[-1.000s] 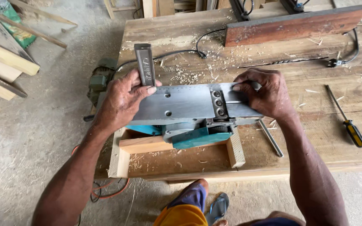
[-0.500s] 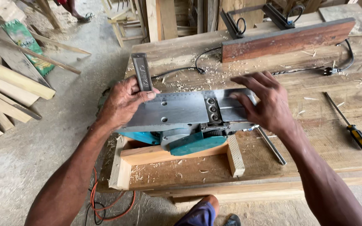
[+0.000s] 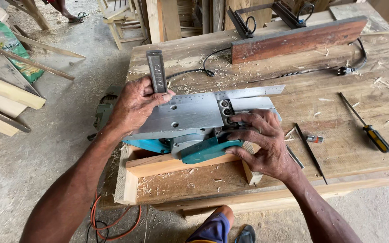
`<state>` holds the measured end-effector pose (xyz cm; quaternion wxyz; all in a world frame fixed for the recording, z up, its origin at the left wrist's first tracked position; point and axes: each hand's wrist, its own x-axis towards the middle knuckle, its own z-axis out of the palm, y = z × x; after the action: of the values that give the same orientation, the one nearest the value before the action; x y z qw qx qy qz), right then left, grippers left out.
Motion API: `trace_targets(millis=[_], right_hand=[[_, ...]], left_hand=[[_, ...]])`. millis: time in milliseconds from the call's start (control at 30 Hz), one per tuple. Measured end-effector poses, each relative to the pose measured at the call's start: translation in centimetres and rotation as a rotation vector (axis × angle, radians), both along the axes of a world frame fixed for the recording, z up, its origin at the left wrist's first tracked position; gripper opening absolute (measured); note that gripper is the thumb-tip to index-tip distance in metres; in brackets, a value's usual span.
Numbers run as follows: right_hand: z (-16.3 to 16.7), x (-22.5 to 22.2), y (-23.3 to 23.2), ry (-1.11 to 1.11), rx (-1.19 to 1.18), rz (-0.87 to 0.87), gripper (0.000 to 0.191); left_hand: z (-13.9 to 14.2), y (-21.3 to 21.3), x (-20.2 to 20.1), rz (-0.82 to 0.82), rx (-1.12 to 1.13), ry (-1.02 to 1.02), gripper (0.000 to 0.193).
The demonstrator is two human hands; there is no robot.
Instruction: The person adjusts a benchtop planer on a workbench using a try square and a T-handle wrench. They align the square against the planer's fence and turn the adjustment knob, then use the wrench to tighten a bolt on the fence assembly.
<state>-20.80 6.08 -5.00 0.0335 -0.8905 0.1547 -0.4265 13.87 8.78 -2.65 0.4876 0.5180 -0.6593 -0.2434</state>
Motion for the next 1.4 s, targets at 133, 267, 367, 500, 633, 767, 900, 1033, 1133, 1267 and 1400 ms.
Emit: trace_targets(millis=[133, 267, 367, 500, 633, 767, 900, 1033, 1133, 1267, 1400], right_hand=[[0.1, 0.1, 0.2, -0.039, 0.048, 0.019, 0.034], [0.2, 0.0, 0.4, -0.046, 0.075, 0.017, 0.033], [0.5, 0.0, 0.6, -0.033, 0.095, 0.014, 0.033], [0.9, -0.1, 1.1, -0.037, 0.079, 0.014, 0.031], [1.3, -0.3, 1.4, -0.015, 0.084, 0.009, 0.028], [1.5, -0.1, 1.5, -0.012, 0.090, 0.018, 0.027], [1.7, 0.1, 1.8, 0.016, 0.077, -0.006, 0.026], [1.7, 0.0, 1.9, 0.060, 0.080, -0.015, 0.024], [1.5, 0.2, 1.8, 0.061, 0.056, -0.031, 0.027], [1.1, 0.3, 1.6, -0.019, 0.070, -0.004, 0.033], [0.6, 0.2, 1.6, -0.067, 0.127, -0.001, 0.035]], left_hand=[[0.0, -0.1, -0.1, 0.018, -0.001, -0.030, 0.015], [-0.3, -0.1, -0.2, -0.012, -0.025, -0.009, 0.016], [-0.5, -0.2, -0.2, -0.022, -0.022, 0.002, 0.017], [-0.5, -0.2, -0.3, -0.035, -0.019, 0.001, 0.016], [-0.3, -0.1, -0.5, -0.047, -0.016, 0.012, 0.015], [0.1, 0.1, -0.6, -0.024, 0.005, -0.023, 0.015], [0.4, 0.2, -0.8, 0.043, 0.060, -0.025, 0.016], [0.3, 0.3, -0.9, 0.019, 0.030, -0.008, 0.017], [0.2, 0.3, -0.9, 0.014, 0.025, -0.012, 0.016], [0.1, 0.2, -0.8, -0.012, 0.008, -0.004, 0.018], [0.0, 0.3, -0.8, -0.013, 0.005, -0.011, 0.016]])
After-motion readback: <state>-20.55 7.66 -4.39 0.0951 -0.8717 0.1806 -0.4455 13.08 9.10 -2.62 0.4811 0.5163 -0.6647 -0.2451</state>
